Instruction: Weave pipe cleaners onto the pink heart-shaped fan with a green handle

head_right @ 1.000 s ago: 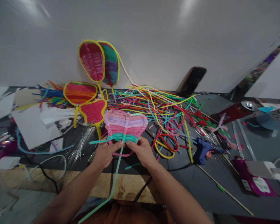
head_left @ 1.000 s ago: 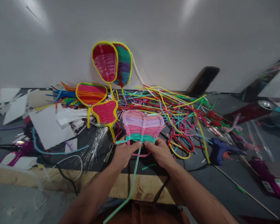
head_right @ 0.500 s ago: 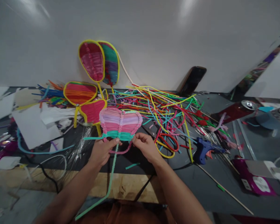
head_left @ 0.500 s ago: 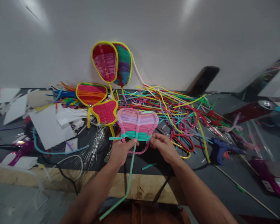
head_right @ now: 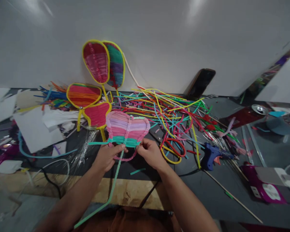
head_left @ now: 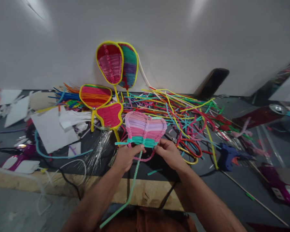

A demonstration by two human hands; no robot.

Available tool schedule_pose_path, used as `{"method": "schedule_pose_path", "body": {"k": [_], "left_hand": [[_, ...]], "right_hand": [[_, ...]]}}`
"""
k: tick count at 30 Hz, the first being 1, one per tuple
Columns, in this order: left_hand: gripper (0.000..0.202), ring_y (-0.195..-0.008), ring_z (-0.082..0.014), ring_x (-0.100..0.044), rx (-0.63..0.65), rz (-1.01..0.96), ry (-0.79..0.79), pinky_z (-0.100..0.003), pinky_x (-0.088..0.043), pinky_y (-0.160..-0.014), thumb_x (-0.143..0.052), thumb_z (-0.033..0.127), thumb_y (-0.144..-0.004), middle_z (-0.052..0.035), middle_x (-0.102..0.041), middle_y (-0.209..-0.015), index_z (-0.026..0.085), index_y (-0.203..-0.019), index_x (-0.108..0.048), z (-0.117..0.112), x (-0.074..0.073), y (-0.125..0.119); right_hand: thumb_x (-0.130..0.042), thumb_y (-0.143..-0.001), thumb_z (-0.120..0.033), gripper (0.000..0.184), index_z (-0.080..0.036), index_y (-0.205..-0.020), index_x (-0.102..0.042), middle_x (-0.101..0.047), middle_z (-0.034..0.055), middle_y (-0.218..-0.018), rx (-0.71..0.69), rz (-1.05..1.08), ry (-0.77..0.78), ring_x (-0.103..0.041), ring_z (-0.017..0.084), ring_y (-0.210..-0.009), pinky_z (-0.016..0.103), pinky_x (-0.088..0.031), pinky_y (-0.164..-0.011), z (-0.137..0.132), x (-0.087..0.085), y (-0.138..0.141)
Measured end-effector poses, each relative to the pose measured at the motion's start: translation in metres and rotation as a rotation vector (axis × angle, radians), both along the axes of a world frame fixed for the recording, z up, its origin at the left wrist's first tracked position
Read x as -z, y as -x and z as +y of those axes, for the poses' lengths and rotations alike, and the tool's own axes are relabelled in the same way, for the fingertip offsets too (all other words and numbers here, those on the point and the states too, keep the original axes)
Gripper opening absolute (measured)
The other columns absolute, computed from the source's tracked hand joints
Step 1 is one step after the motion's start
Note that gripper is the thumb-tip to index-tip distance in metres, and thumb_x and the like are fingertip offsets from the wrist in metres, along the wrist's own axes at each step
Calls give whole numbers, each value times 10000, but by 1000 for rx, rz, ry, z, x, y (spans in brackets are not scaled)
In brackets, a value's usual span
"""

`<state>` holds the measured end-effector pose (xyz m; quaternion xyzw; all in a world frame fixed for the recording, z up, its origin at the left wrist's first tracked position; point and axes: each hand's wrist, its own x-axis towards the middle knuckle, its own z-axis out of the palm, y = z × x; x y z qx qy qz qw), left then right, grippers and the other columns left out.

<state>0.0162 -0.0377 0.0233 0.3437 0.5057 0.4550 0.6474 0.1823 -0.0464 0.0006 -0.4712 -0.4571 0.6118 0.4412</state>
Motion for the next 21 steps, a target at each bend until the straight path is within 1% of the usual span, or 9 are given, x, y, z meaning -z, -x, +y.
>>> {"method": "schedule_pose_path", "body": {"k": [2,4,6,8,11,15,17,19,21], "left_hand": [[153,-540,-133,-604,-4,-62,43,-261,-503,-591,-758,211,-552,8,-650,-564,142,-628,-645,0,-2,-1],[176,-525,-129,-602,5,-132,85,-257,-503,-572,-768,208,-540,9,-645,-559,136,-642,-644,0,-3,-1],[187,-516,-128,-602,8,-172,104,-256,-505,-567,-774,211,-535,10,-637,-542,132,-641,-642,1,-3,0],[190,-510,-127,-602,-14,-156,95,-251,-504,-564,-779,219,-530,7,-635,-527,128,-621,-639,3,-3,0],[188,-524,-128,-605,-63,-86,43,-249,-506,-572,-783,222,-524,4,-645,-534,129,-602,-639,3,-2,0],[173,-546,-139,-616,-48,-28,-8,-274,-520,-604,-780,214,-542,6,-662,-568,142,-630,-650,0,0,-1],[168,-544,-139,-616,-29,-31,-5,-279,-522,-611,-777,217,-555,6,-662,-573,144,-637,-650,-2,1,-1],[172,-542,-139,-615,-11,-54,-8,-282,-523,-609,-775,222,-561,7,-659,-577,145,-648,-648,-3,1,-1],[187,-546,-143,-617,-2,-65,-20,-288,-525,-606,-777,227,-558,8,-658,-589,147,-665,-646,-3,1,-1]], "right_hand": [[-640,-697,-334,170,-183,-660,-571,-458,-43,-589,-5,13,-38,-377,101,-562,239,-315,-561,-1,1,1],[-647,-698,-341,158,-192,-711,-595,-500,-30,-634,-18,96,-53,-421,116,-605,248,-346,-593,-1,4,2],[-655,-706,-356,173,-198,-753,-604,-515,-26,-662,-26,194,-33,-436,117,-616,248,-357,-601,-1,7,3],[-666,-716,-370,192,-192,-741,-599,-493,-35,-635,-31,247,10,-410,100,-577,233,-339,-570,-1,8,2],[-679,-723,-398,239,-177,-702,-590,-472,-46,-590,-21,241,58,-370,81,-530,218,-301,-528,0,6,-1],[-706,-704,-412,271,-176,-653,-585,-507,-37,-600,13,193,32,-405,91,-551,228,-334,-554,1,4,-4],[-701,-711,-421,260,-183,-675,-602,-532,-27,-629,10,195,6,-444,108,-586,245,-365,-598,0,7,-4],[-692,-714,-444,257,-197,-735,-625,-563,-13,-673,2,216,-4,-475,127,-620,264,-385,-633,-1,10,-3],[-692,-707,-467,277,-205,-775,-634,-576,-5,-699,-6,239,-9,-480,135,-629,269,-388,-635,-1,12,-3]]}}
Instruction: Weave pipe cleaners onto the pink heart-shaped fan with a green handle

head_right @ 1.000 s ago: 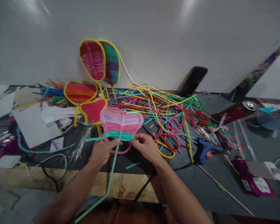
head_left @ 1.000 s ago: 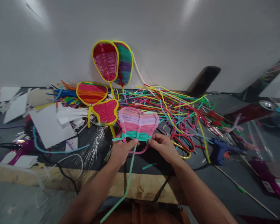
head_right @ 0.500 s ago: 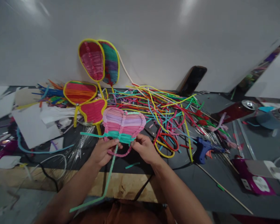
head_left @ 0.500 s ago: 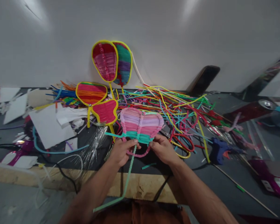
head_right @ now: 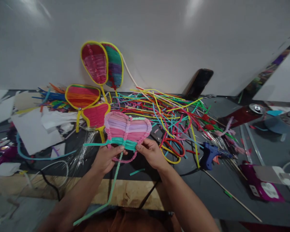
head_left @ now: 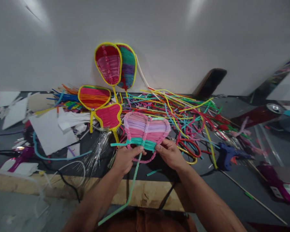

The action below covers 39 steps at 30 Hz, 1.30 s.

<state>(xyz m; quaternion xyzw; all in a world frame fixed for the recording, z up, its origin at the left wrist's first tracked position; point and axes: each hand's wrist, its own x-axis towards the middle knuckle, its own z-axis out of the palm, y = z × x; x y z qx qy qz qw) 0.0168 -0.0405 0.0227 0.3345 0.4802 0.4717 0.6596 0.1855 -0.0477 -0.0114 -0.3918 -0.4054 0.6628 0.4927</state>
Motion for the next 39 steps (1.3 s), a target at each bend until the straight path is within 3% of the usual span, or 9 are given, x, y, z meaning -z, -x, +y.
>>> {"method": "schedule_pose_path", "body": {"k": [9,17,21,26,30,34,39], "left_hand": [[144,-587,-150,-627,-6,148,-95,-299,-529,-659,-735,249,-622,20,-659,-616,170,-694,-638,-1,1,-1],[143,-577,-156,-626,28,77,-97,-307,-533,-631,-734,221,-636,17,-663,-634,160,-727,-642,-2,4,-1],[121,-588,-155,-631,9,97,-88,-302,-531,-651,-736,222,-637,8,-666,-615,154,-690,-651,0,5,0],[155,-556,-153,-624,4,95,-27,-289,-523,-621,-766,227,-596,0,-660,-575,142,-647,-646,1,5,1],[196,-550,-139,-613,-34,-4,30,-279,-516,-597,-788,233,-569,9,-653,-581,137,-666,-647,2,3,-2],[226,-678,-160,-645,21,-82,45,-302,-513,-708,-789,221,-580,-21,-701,-704,136,-757,-677,0,3,-7],[241,-829,-194,-654,40,-113,-4,-365,-474,-865,-757,222,-638,-49,-722,-847,142,-853,-684,-3,8,-12]], "right_hand": [[-671,-748,-408,272,-177,-646,-570,-451,-47,-567,78,-63,48,-354,83,-520,228,-269,-509,5,-6,-5],[-659,-753,-425,244,-185,-751,-614,-510,-20,-644,85,-15,-4,-420,110,-590,247,-354,-581,2,-6,-5],[-636,-776,-439,262,-186,-729,-590,-479,-29,-619,64,-14,30,-396,98,-556,237,-330,-544,4,-6,-7],[-620,-775,-485,326,-186,-660,-562,-415,-44,-548,201,15,70,-343,88,-499,226,-306,-489,8,-8,-8],[-698,-704,-474,296,-209,-813,-623,-519,-24,-657,88,155,112,-447,105,-586,235,-399,-578,4,-11,0],[-772,-641,-361,308,-213,-887,-663,-623,0,-761,-23,140,143,-535,136,-688,262,-437,-655,-4,-10,14],[-758,-661,-336,196,-190,-754,-667,-613,-20,-665,42,68,155,-493,113,-591,251,-397,-582,-10,-1,23]]}}
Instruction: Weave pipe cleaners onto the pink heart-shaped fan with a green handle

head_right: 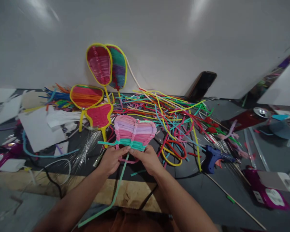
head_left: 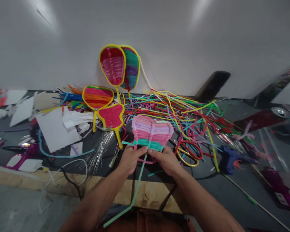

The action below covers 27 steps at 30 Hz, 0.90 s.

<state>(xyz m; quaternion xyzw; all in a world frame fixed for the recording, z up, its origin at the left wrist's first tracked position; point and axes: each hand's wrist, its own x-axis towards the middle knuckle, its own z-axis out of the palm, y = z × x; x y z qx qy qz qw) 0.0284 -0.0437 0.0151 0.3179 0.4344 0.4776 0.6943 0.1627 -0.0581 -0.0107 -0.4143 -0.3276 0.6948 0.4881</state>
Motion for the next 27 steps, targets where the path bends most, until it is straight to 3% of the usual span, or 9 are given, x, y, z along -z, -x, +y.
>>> {"method": "schedule_pose_path", "body": {"k": [6,9,12,16,21,27], "left_hand": [[209,-825,-198,-651,63,24,-54,-364,-472,-852,-690,261,-710,-56,-719,-859,144,-883,-684,-2,4,-3],[212,-849,-200,-645,91,44,-61,-350,-479,-838,-676,216,-681,-47,-716,-861,156,-885,-681,0,1,1],[282,-784,-190,-651,24,-8,-20,-336,-505,-769,-658,148,-611,-32,-708,-810,170,-892,-670,6,-2,10],[202,-648,-174,-640,-50,-85,44,-325,-516,-663,-661,228,-646,-38,-678,-686,142,-829,-660,14,-3,20],[252,-570,-98,-586,-17,64,33,-213,-472,-566,-753,275,-631,0,-650,-680,147,-819,-644,14,-3,19],[255,-560,-84,-568,-17,170,-32,-200,-468,-577,-753,320,-632,25,-628,-665,154,-782,-631,13,-3,18]], "right_hand": [[-734,-682,-349,199,-186,-685,-619,-533,-40,-589,98,-76,-17,-420,100,-537,248,-351,-529,-1,3,2],[-719,-690,-360,211,-188,-659,-602,-520,-40,-573,146,-98,-32,-411,104,-532,256,-353,-529,0,3,1],[-707,-697,-367,236,-187,-624,-574,-505,-39,-552,186,-151,-41,-412,106,-524,258,-352,-524,1,0,-2],[-689,-711,-384,260,-187,-595,-564,-515,-30,-546,183,-247,-67,-430,113,-522,265,-357,-523,2,-7,-5],[-685,-713,-370,211,-206,-602,-615,-518,-24,-532,185,-273,-126,-441,132,-531,283,-380,-533,2,-16,-5],[-675,-730,-370,150,-222,-728,-702,-577,-17,-584,151,-259,-184,-504,162,-597,308,-428,-588,2,-15,-2]]}}
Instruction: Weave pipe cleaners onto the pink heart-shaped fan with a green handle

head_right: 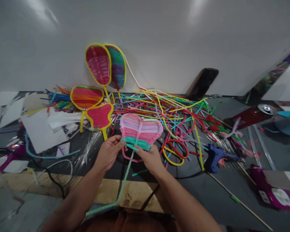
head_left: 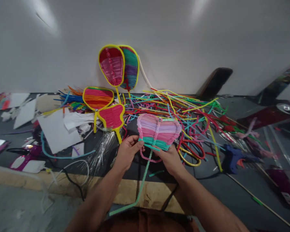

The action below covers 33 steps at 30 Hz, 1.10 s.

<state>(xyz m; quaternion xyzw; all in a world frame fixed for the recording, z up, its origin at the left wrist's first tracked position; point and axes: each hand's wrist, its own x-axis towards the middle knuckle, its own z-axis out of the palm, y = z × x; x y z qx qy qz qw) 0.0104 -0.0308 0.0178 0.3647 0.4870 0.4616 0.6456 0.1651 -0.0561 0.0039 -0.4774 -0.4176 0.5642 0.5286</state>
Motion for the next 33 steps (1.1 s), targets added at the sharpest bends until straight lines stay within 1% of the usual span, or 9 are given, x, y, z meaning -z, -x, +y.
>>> {"method": "schedule_pose_path", "body": {"k": [3,7,11,15,19,22,25,29,33], "left_hand": [[247,-578,-90,-578,-16,33,-29,-205,-473,-592,-736,313,-649,20,-647,-693,159,-805,-622,-1,2,-1],[271,-544,-94,-579,-74,17,-32,-220,-481,-577,-727,312,-655,30,-653,-665,167,-833,-583,-2,4,-6],[302,-577,-97,-601,-95,12,-52,-217,-490,-588,-718,309,-676,17,-671,-712,163,-907,-589,-3,4,-7],[299,-588,-119,-623,-85,-48,-23,-244,-506,-598,-674,376,-721,2,-675,-702,160,-920,-616,-2,0,-2],[347,-620,-138,-639,-43,-109,16,-264,-529,-622,-758,310,-630,-13,-687,-724,156,-914,-632,0,-4,1],[314,-637,-131,-635,17,-140,27,-267,-544,-633,-761,270,-632,-21,-690,-759,152,-894,-637,0,-4,0],[281,-634,-121,-627,27,-141,39,-256,-551,-606,-754,245,-642,-3,-679,-755,154,-875,-627,-2,-2,-1],[286,-615,-108,-620,-7,-121,31,-236,-551,-588,-755,229,-637,11,-672,-724,148,-870,-610,-2,0,-2],[278,-578,-102,-616,-24,-101,12,-229,-544,-579,-747,228,-645,13,-674,-689,147,-867,-601,-2,1,-3]], "right_hand": [[-672,-736,-375,163,-222,-773,-714,-608,-13,-636,-20,16,18,-522,164,-624,310,-435,-611,0,1,1],[-663,-749,-372,168,-228,-820,-715,-631,-8,-694,-65,27,19,-536,167,-670,306,-440,-640,-1,0,1],[-676,-740,-354,133,-221,-736,-690,-589,-16,-630,-52,33,26,-497,149,-615,293,-418,-607,-1,4,0],[-679,-741,-359,176,-205,-676,-625,-526,-31,-580,-24,108,65,-432,120,-548,273,-372,-553,-2,14,-2],[-666,-750,-377,227,-197,-632,-594,-512,-34,-557,-53,95,48,-422,114,-537,261,-349,-536,-2,12,-2],[-666,-746,-372,176,-205,-693,-646,-566,-27,-605,-50,34,2,-466,127,-574,269,-390,-574,-2,4,-1],[-645,-762,-374,169,-210,-777,-685,-623,-13,-681,-71,-16,-54,-533,156,-655,290,-439,-636,-1,0,-1],[-635,-775,-356,172,-218,-853,-702,-675,-6,-784,-96,-43,-74,-590,179,-740,320,-475,-720,-1,3,-1],[-649,-771,-343,178,-235,-901,-705,-706,-3,-881,-109,2,-70,-626,189,-820,349,-484,-813,-2,9,-1]]}}
